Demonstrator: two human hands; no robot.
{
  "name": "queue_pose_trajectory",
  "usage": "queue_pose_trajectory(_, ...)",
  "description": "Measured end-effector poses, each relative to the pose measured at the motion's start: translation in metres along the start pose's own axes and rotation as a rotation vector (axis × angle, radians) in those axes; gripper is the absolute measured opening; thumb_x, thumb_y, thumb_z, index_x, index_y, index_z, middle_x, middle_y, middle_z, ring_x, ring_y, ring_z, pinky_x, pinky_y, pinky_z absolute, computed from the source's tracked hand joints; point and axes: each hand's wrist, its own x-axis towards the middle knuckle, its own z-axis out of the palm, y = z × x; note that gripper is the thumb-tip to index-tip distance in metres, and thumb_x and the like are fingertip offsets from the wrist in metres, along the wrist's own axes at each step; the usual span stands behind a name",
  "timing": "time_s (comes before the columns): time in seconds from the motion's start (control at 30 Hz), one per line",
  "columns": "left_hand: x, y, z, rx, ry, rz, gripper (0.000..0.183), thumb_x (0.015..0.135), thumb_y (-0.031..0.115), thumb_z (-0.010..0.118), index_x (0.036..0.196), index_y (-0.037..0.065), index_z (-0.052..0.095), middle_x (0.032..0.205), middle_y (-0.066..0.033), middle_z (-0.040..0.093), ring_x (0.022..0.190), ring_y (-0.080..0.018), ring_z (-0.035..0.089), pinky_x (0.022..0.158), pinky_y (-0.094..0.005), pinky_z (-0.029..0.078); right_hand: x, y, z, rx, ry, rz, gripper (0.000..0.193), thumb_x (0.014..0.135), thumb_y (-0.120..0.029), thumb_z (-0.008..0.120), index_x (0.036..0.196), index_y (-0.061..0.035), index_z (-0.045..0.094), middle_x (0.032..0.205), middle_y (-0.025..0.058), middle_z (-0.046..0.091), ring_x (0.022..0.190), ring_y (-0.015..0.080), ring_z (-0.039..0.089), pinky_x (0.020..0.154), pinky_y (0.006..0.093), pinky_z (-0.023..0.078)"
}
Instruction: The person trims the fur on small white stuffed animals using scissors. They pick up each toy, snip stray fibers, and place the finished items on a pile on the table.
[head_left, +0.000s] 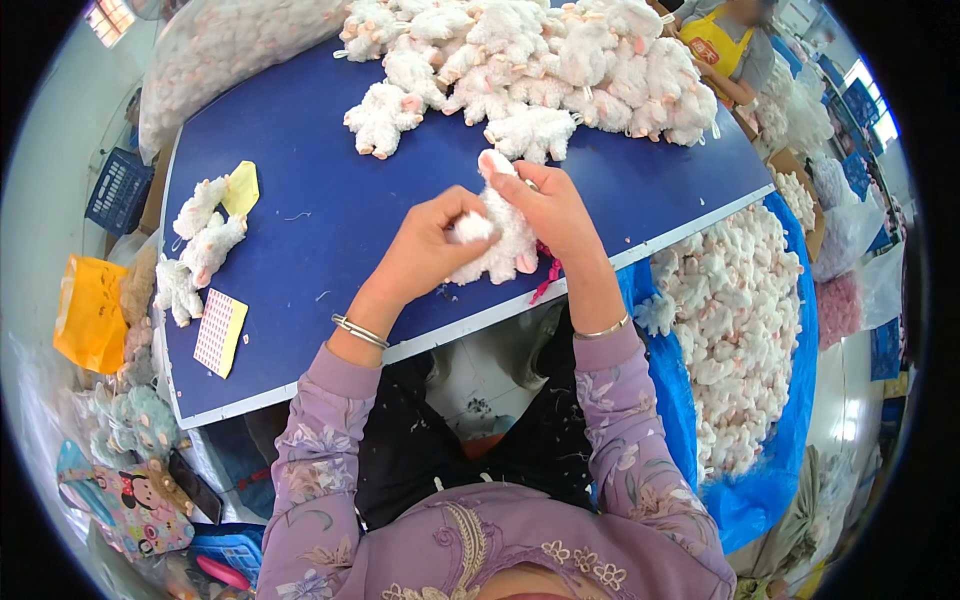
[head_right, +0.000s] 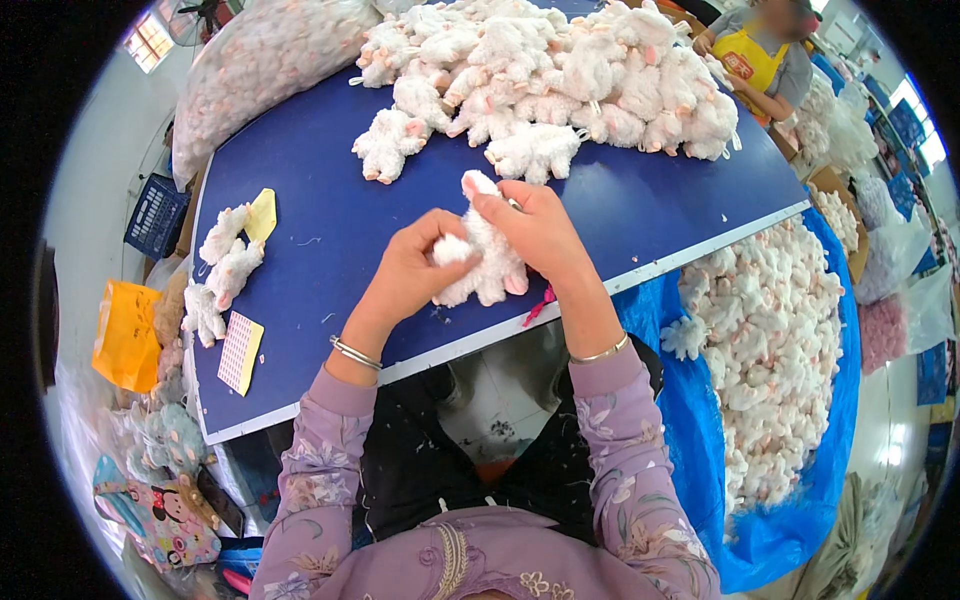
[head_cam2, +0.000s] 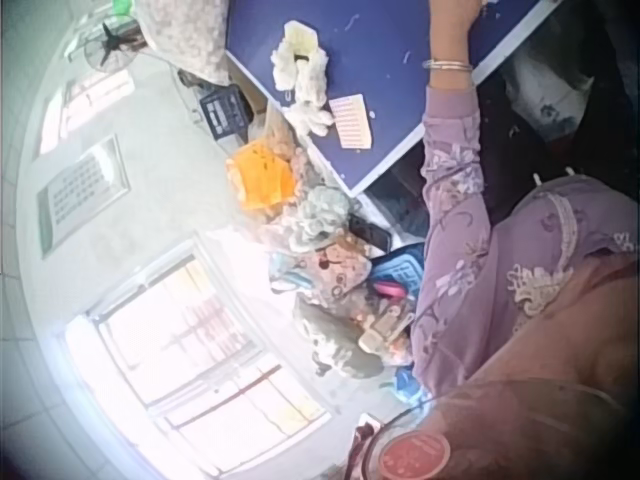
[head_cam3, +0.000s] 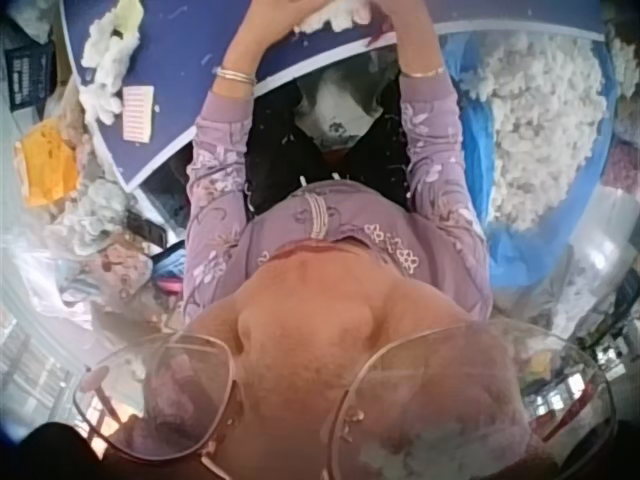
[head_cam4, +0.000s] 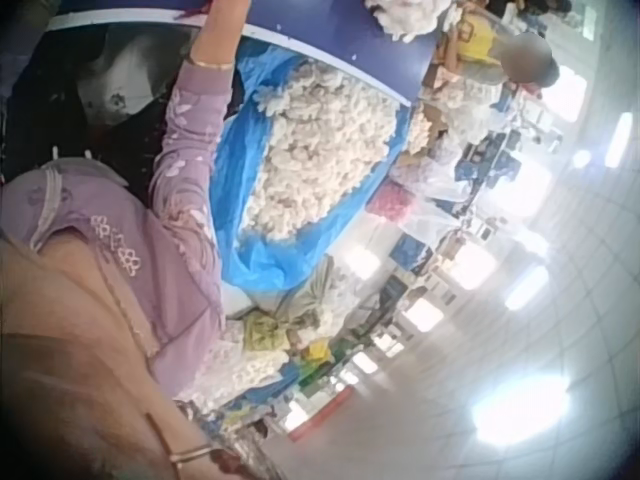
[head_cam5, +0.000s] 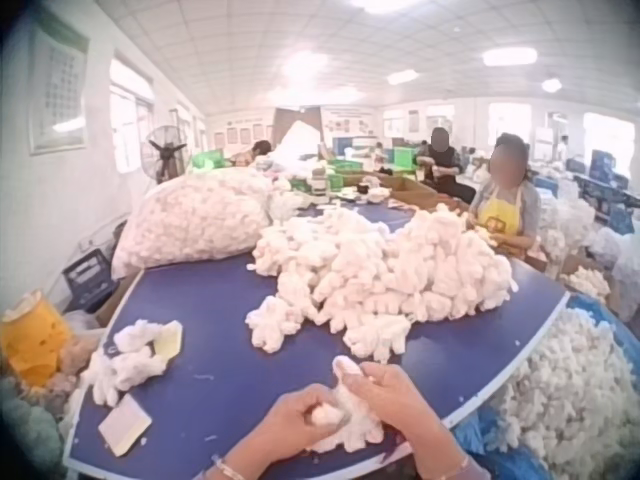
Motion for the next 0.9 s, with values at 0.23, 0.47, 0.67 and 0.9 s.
queue_pose_trajectory(0.23, -0.002, -0.001, 0.002, 0.125, -0.119, 0.213, 0.019, 0.078, 0.006, 0.073, 0.088, 0.004, 0.057, 0.08, 0.0016, 0.056, 0.073, -0.0043, 0.05, 0.064, -0.0228, 0.045, 0.008, 0.012, -0.003, 0.191, 0.064, 0.105, 0.029, 0.09, -0.028, 0.063, 0.091, 0.001, 0.067, 0.079, 0.002, 0.063, 0.069, 0.0061, 0.054, 0.056, 0.024, 0.042)
queue_pose_trajectory(0.47, 0.01, -0.009, -0.006, -0.202, 0.332, 0.042, 0.019, 0.085, 0.008, 0.068, 0.099, 0.008, 0.055, 0.087, 0.0023, 0.058, 0.076, -0.0034, 0.055, 0.064, -0.0203, 0.046, 0.01, 0.013, -0.003, 0.339, 0.072, 0.011, 0.031, 0.093, -0.027, 0.059, 0.104, 0.0014, 0.065, 0.09, 0.0034, 0.064, 0.078, 0.0071, 0.055, 0.062, 0.0222, 0.044)
queue_pose_trajectory(0.67, 0.013, -0.002, -0.02, -0.777, 0.226, -0.096, 0.025, 0.091, 0.024, 0.062, 0.103, 0.003, 0.056, 0.089, -0.0034, 0.063, 0.077, -0.0093, 0.06, 0.067, -0.0251, 0.051, 0.004, 0.016, 0.013, 0.022, 0.104, -0.192, 0.023, 0.092, -0.021, 0.062, 0.097, 0.0006, 0.063, 0.076, -0.004, 0.058, 0.068, 0.0014, 0.046, 0.057, 0.0199, 0.038)
queue_pose_trajectory(0.9, 0.014, -0.015, -0.031, -0.556, 0.368, -0.062, 0.022, 0.095, 0.026, 0.057, 0.095, 0.004, 0.062, 0.088, -0.0019, 0.063, 0.076, -0.0084, 0.06, 0.067, -0.0243, 0.05, 0.0, 0.017, 0.007, 0.081, 0.031, -0.224, 0.028, 0.094, -0.027, 0.058, 0.078, -0.0033, 0.057, 0.071, -0.0057, 0.051, 0.067, 0.0025, 0.042, 0.057, 0.0212, 0.035)
